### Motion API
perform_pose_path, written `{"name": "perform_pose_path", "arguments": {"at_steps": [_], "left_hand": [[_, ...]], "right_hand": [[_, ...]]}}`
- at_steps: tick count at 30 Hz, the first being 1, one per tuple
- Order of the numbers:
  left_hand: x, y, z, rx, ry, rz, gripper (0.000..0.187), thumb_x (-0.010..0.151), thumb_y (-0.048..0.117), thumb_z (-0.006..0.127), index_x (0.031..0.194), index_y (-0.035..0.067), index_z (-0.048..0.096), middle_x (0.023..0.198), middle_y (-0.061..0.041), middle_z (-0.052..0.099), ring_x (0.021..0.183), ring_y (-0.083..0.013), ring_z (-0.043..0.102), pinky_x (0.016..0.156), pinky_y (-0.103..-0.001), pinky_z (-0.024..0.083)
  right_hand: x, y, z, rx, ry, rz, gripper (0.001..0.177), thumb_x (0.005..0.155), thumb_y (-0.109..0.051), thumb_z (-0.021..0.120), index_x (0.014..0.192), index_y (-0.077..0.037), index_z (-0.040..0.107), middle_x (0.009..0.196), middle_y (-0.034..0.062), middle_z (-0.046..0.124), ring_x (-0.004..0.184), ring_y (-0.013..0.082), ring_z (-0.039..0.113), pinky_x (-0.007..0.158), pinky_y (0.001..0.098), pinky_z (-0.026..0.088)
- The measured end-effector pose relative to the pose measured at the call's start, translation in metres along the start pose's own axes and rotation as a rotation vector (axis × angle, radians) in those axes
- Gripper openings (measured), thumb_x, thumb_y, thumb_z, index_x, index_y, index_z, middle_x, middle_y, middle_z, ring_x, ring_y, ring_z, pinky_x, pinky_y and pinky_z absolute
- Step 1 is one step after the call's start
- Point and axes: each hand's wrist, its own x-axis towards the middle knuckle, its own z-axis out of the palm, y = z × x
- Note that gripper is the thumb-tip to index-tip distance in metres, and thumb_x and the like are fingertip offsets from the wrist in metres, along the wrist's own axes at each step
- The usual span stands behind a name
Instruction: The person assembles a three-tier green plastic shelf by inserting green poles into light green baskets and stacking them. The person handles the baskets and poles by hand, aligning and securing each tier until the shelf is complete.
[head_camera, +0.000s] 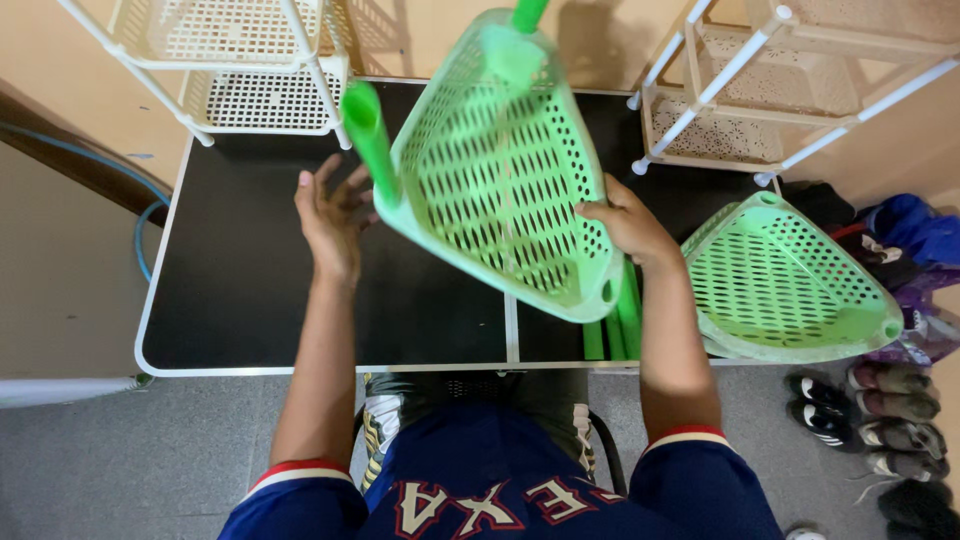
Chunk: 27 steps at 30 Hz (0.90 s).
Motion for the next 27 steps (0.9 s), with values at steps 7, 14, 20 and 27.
{"name": "perform_pose_path", "arguments": {"at_steps": [7,14,20,27], "left_hand": [[-0.027,-0.047,0.043,0.203,0.015,-0.014,0.082,0.095,0.049,0.063,0.158,0.009,0.027,0.126,-0.017,0.057,0.096,-0.0228,0.066,0.076,-0.036,0.057],[-0.038,-0.086,0.073,0.137,-0.137,-0.070,0.080,0.095,0.022,0.069,0.159,0.004,0.025,0.131,-0.025,0.064,0.104,-0.0249,0.067,0.074,-0.032,0.054],[-0.031,-0.098,0.055,0.110,-0.115,-0.078,0.070,0.099,0.019,0.064,0.157,0.001,0.028,0.135,-0.020,0.063,0.118,-0.0260,0.066,0.095,-0.036,0.056],[-0.023,-0.111,0.042,0.174,-0.097,-0.030,0.064,0.100,0.019,0.062,0.154,-0.003,0.036,0.141,-0.020,0.061,0.127,-0.0257,0.061,0.107,-0.036,0.047]], "right_hand": [[0.027,0.055,0.047,0.333,0.277,-0.015,0.044,0.092,-0.005,0.064,0.134,0.000,0.053,0.125,0.0133,0.070,0.114,0.0221,0.067,0.101,0.0349,0.051],[0.035,0.085,0.086,0.329,0.334,0.036,0.045,0.094,-0.007,0.064,0.135,0.000,0.048,0.127,0.0160,0.068,0.114,0.0233,0.066,0.097,0.0362,0.053],[0.032,0.082,0.105,0.273,0.319,0.265,0.048,0.096,-0.017,0.062,0.138,-0.007,0.042,0.120,0.0166,0.067,0.100,0.0281,0.071,0.071,0.0463,0.060],[0.038,0.089,0.118,0.304,0.289,0.318,0.052,0.096,-0.020,0.061,0.141,-0.011,0.037,0.123,0.0156,0.065,0.101,0.0308,0.072,0.070,0.0498,0.062]]}}
